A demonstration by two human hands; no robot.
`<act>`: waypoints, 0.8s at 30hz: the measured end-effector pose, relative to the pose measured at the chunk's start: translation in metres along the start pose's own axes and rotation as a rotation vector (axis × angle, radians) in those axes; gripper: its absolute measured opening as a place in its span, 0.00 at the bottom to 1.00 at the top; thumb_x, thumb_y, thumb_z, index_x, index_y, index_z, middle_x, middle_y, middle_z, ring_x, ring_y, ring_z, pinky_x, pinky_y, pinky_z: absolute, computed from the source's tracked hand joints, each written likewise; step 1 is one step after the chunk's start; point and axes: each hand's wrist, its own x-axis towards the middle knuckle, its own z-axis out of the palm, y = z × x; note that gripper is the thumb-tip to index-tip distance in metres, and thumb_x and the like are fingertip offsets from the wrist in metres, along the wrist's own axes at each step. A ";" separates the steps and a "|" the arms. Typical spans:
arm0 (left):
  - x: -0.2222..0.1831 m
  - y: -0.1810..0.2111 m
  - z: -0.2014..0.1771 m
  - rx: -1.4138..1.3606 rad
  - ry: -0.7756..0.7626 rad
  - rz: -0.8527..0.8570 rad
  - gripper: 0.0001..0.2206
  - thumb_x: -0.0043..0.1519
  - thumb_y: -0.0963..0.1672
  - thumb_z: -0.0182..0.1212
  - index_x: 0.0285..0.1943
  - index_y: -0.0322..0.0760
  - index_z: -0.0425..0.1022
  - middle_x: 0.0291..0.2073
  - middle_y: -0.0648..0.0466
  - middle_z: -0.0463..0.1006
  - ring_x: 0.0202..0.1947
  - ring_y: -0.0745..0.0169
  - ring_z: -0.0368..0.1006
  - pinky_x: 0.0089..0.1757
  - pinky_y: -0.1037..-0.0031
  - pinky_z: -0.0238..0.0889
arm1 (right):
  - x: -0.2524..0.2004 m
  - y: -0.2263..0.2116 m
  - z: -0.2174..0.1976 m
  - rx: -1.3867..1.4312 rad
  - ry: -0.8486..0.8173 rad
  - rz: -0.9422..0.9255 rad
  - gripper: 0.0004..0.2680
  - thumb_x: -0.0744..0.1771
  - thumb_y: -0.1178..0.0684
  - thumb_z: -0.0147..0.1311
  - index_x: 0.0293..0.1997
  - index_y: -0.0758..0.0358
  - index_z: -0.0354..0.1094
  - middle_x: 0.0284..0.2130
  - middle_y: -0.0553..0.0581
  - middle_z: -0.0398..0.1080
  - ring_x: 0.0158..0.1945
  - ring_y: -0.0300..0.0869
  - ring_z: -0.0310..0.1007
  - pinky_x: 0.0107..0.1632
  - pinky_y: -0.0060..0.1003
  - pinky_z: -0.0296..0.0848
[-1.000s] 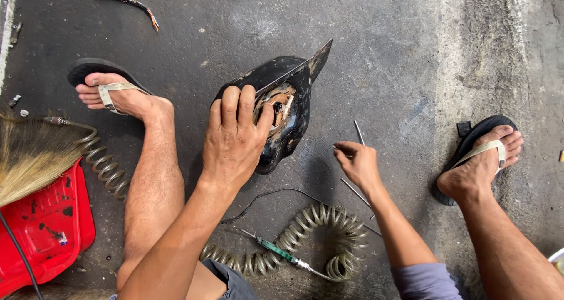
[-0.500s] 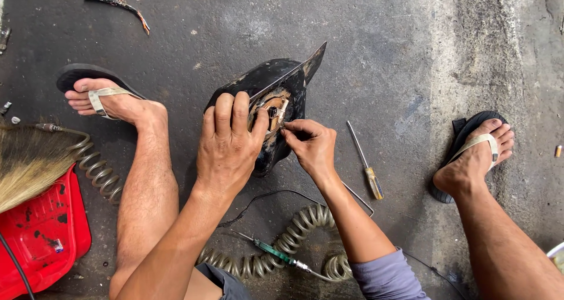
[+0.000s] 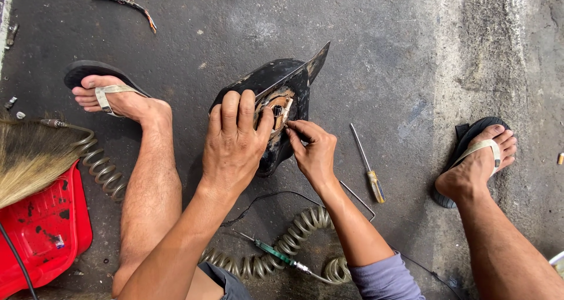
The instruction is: Disassembling a fuel pump from a motorcycle tank and reinstalling the tank into the motorcycle frame
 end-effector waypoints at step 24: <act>-0.002 0.000 0.004 0.003 -0.020 -0.002 0.05 0.64 0.41 0.61 0.47 0.40 0.75 0.49 0.40 0.71 0.54 0.41 0.66 0.50 0.60 0.63 | 0.002 0.001 0.003 -0.027 -0.004 0.003 0.03 0.65 0.61 0.63 0.39 0.62 0.79 0.33 0.63 0.79 0.37 0.55 0.82 0.36 0.41 0.79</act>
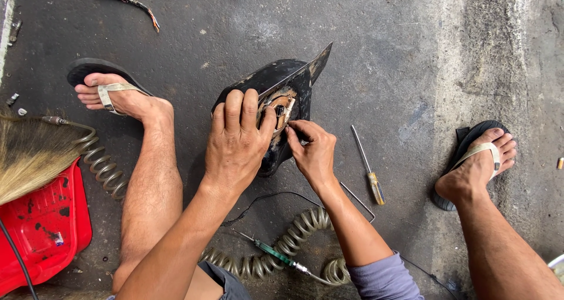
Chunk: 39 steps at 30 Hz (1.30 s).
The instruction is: Disassembling a fuel pump from a motorcycle tank and reinstalling the tank into the motorcycle frame
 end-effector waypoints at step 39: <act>0.002 0.002 -0.004 -0.024 -0.008 -0.004 0.04 0.65 0.41 0.60 0.47 0.39 0.74 0.49 0.40 0.70 0.55 0.41 0.66 0.50 0.60 0.63 | -0.003 -0.001 -0.001 -0.195 -0.044 -0.129 0.03 0.67 0.59 0.60 0.41 0.64 0.78 0.34 0.63 0.79 0.37 0.54 0.82 0.38 0.41 0.80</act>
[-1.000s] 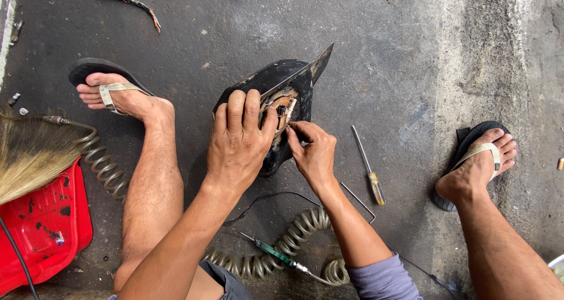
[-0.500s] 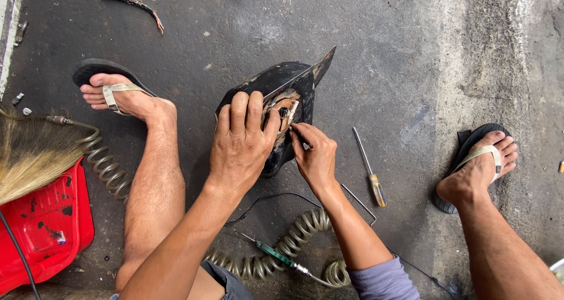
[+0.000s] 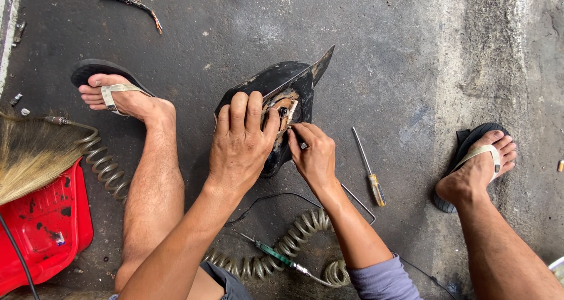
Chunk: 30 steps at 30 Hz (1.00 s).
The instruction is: Disassembling a fuel pump from a motorcycle tank and reinstalling the tank into the motorcycle frame
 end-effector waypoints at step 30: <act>-0.001 0.000 0.006 0.035 0.035 0.043 0.18 0.52 0.45 0.80 0.48 0.41 0.77 0.50 0.41 0.71 0.55 0.41 0.65 0.51 0.59 0.62 | -0.171 0.198 -0.123 -0.656 -1.060 0.459 0.11 0.66 0.43 0.51 0.38 0.55 0.77 0.32 0.61 0.80 0.40 0.59 0.83 0.43 0.57 0.81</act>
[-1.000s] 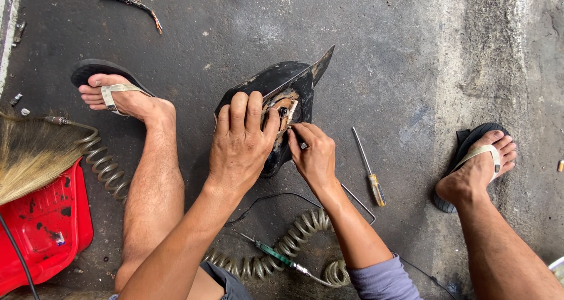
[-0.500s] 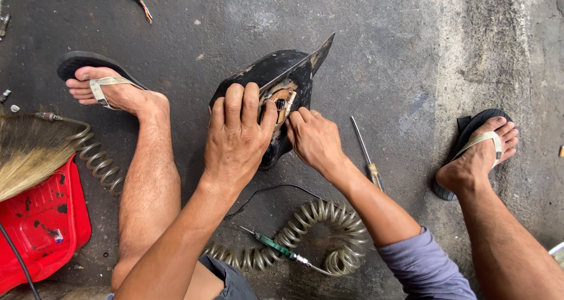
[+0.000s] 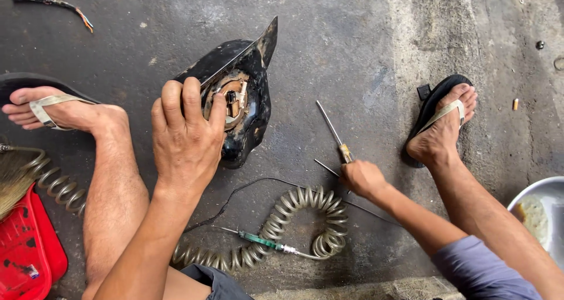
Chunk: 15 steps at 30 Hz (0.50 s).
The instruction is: Disassembling a fuel pump from a motorcycle tank and reinstalling the tank into the motorcycle frame
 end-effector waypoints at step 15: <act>0.010 -0.008 -0.025 -0.066 -0.066 -0.028 0.35 0.29 0.46 0.89 0.49 0.41 0.78 0.52 0.39 0.69 0.56 0.35 0.64 0.50 0.54 0.64 | -0.036 -0.050 -0.034 0.402 0.150 -0.194 0.22 0.66 0.39 0.58 0.59 0.68 0.66 0.47 0.74 0.74 0.52 0.67 0.75 0.54 0.61 0.75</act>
